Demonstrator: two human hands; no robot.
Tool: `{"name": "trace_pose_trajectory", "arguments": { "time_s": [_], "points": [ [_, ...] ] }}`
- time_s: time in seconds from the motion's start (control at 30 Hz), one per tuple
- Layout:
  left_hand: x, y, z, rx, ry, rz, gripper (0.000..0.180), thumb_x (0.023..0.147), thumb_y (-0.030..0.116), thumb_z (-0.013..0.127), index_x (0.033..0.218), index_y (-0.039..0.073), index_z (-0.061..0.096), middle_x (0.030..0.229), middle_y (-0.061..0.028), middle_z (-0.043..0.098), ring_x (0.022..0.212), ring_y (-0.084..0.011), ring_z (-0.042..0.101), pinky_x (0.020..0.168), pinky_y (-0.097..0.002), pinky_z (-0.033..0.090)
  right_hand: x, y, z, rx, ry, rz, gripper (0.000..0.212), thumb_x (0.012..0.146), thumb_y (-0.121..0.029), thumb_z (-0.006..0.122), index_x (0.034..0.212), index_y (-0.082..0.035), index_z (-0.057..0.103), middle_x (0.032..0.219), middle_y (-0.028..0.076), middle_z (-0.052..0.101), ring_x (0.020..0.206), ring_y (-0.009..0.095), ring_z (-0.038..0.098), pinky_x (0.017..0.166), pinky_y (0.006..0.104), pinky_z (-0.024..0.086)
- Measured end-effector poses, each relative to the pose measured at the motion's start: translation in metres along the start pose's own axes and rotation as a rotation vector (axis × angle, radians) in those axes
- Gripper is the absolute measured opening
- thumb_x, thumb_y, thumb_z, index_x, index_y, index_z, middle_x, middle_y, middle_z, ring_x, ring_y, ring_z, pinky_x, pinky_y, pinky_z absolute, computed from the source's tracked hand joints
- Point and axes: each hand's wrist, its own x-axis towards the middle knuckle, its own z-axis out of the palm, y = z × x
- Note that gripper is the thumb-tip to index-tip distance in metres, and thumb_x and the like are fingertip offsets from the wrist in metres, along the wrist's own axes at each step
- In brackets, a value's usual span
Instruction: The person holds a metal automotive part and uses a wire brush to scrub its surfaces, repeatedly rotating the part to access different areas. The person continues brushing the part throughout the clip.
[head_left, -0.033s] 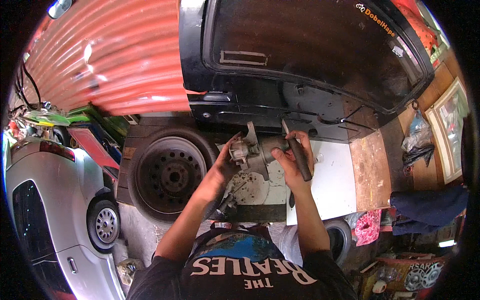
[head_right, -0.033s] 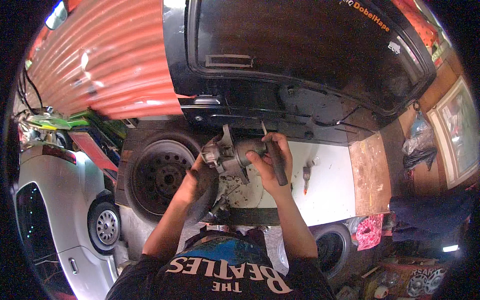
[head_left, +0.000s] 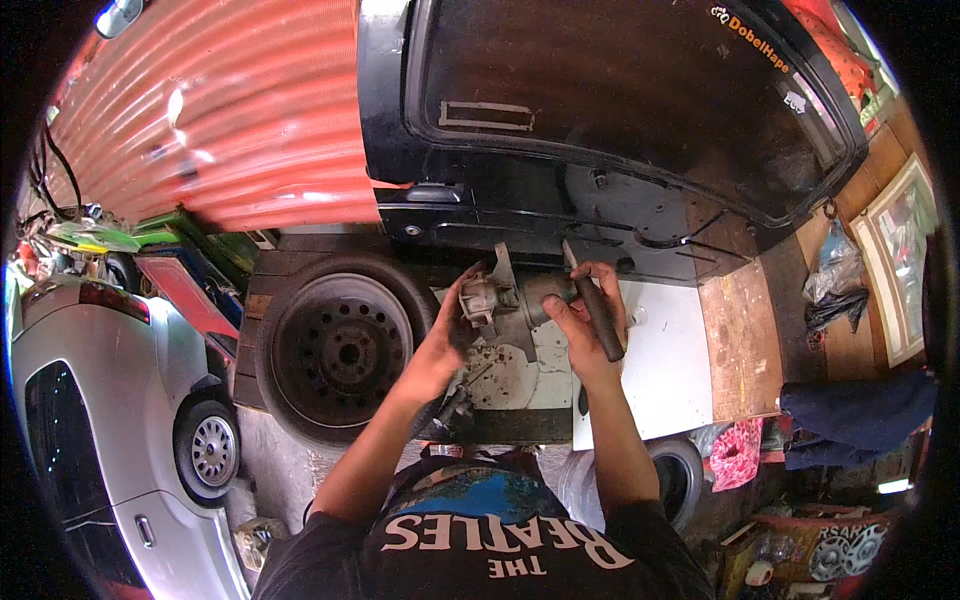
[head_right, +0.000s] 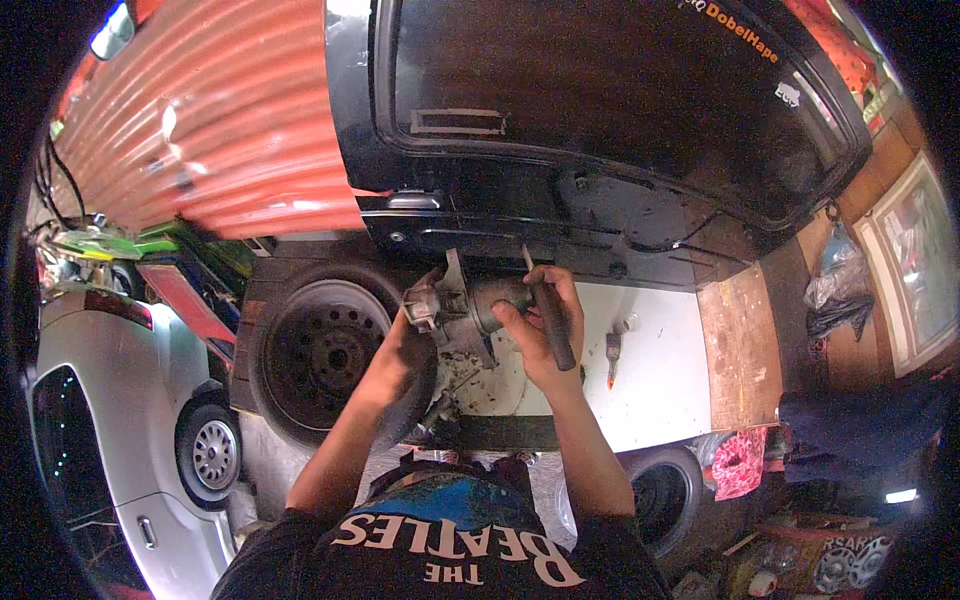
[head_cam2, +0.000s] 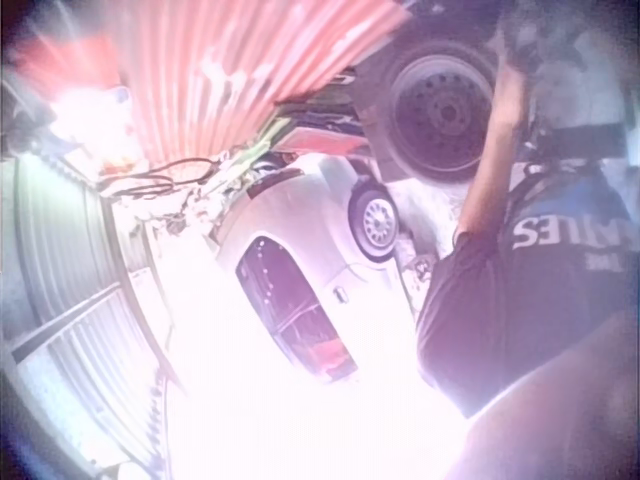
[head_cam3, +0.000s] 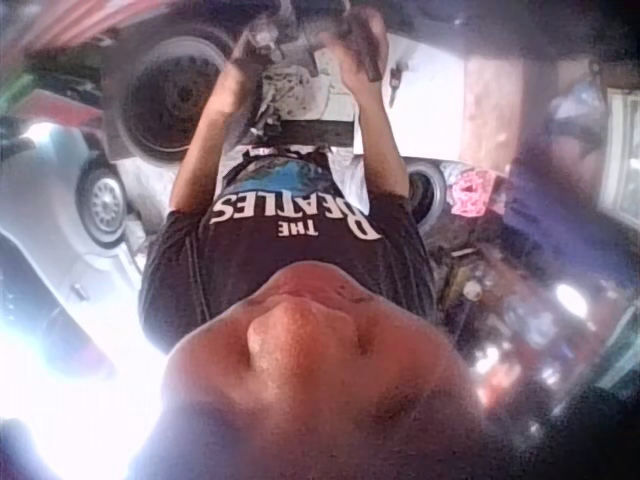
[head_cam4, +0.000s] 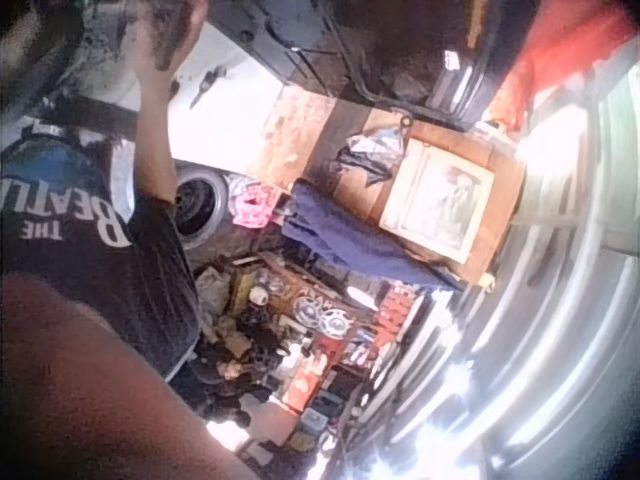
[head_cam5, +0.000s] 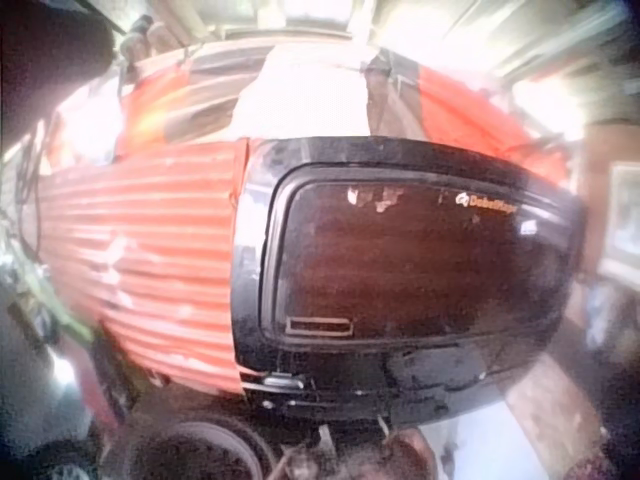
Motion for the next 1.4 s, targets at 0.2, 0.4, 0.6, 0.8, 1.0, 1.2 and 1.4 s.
{"name": "trace_pose_trajectory", "arguments": {
  "time_s": [0.2,0.4,0.6,0.8,1.0,1.2,1.4],
  "points": [
    [-0.002,-0.009,0.024,-0.177,0.307,-0.359,0.055,0.093,0.023,0.069,0.137,0.006,0.041,0.126,-0.0064,0.055,0.116,-0.0181,0.052,0.101,-0.0346,0.041,-0.005,0.027,-0.005,-0.062,0.071,-0.302,0.055,0.095,-0.055,0.054,0.114,-0.003,0.056,0.09,0.006,0.059,0.077,0.012,0.056,0.068,0.0261,0.046],
    [-0.004,-0.023,0.018,-0.389,0.324,-0.18,0.056,0.097,0.035,0.063,0.138,0.004,0.04,0.128,-0.0075,0.054,0.115,-0.0184,0.053,0.099,-0.0358,0.044,-0.052,0.017,-0.022,-0.244,0.185,-0.409,0.061,0.092,-0.054,0.05,0.117,0.002,0.053,0.092,0.011,0.062,0.075,0.016,0.06,0.067,0.0294,0.048],
    [-0.006,-0.035,0.022,-0.197,0.398,-0.105,0.06,0.098,0.037,0.059,0.142,0.003,0.036,0.133,-0.0074,0.051,0.12,-0.0173,0.048,0.105,-0.0344,0.036,-0.067,0.018,-0.015,-0.39,-0.002,-0.656,0.042,0.076,-0.026,0.078,0.104,-0.003,0.056,0.091,0.017,0.069,0.081,0.029,0.07,0.07,0.0364,0.056],
    [-0.008,-0.02,0.029,-0.233,0.412,-0.134,0.056,0.1,0.036,0.056,0.142,0.003,0.037,0.135,-0.0077,0.05,0.12,-0.0173,0.048,0.104,-0.0338,0.036,-0.059,0.026,-0.017,-0.361,0.12,-0.674,0.035,0.083,-0.028,0.074,0.097,-0.006,0.051,0.088,0.018,0.066,0.069,0.026,0.066,0.061,0.0344,0.054],
    [-0.005,-0.006,0.031,-0.335,0.434,-0.207,0.058,0.1,0.044,0.053,0.139,0.002,0.04,0.13,-0.0089,0.053,0.118,-0.0203,0.052,0.102,-0.0362,0.041,-0.055,0.022,-0.014,-0.364,0.23,-0.64,0.02,0.082,-0.021,0.071,0.086,-0.003,0.063,0.086,0.017,0.067,0.074,0.033,0.067,0.062,0.0415,0.054],
    [0.002,0.007,0.033,-0.51,0.358,-0.249,0.068,0.098,0.054,0.049,0.141,0.001,0.039,0.135,-0.0129,0.052,0.122,-0.0242,0.054,0.103,-0.0408,0.043,-0.047,0.018,-0.018,-0.411,0.205,-0.661,0.027,0.076,-0.019,0.075,0.094,-0.004,0.061,0.081,0.015,0.067,0.07,0.032,0.067,0.06,0.04,0.054],
    [0.008,0.007,0.033,-0.53,0.27,-0.267,0.083,0.094,0.071,0.033,0.148,0.008,0.035,0.146,-0.0133,0.045,0.136,-0.0299,0.042,0.112,-0.0475,0.032,-0.048,0.032,-0.02,-0.345,0.121,-0.698,0.026,0.079,-0.02,0.074,0.095,-0.004,0.061,0.08,0.014,0.067,0.069,0.031,0.068,0.061,0.0392,0.055]
  ]
}}
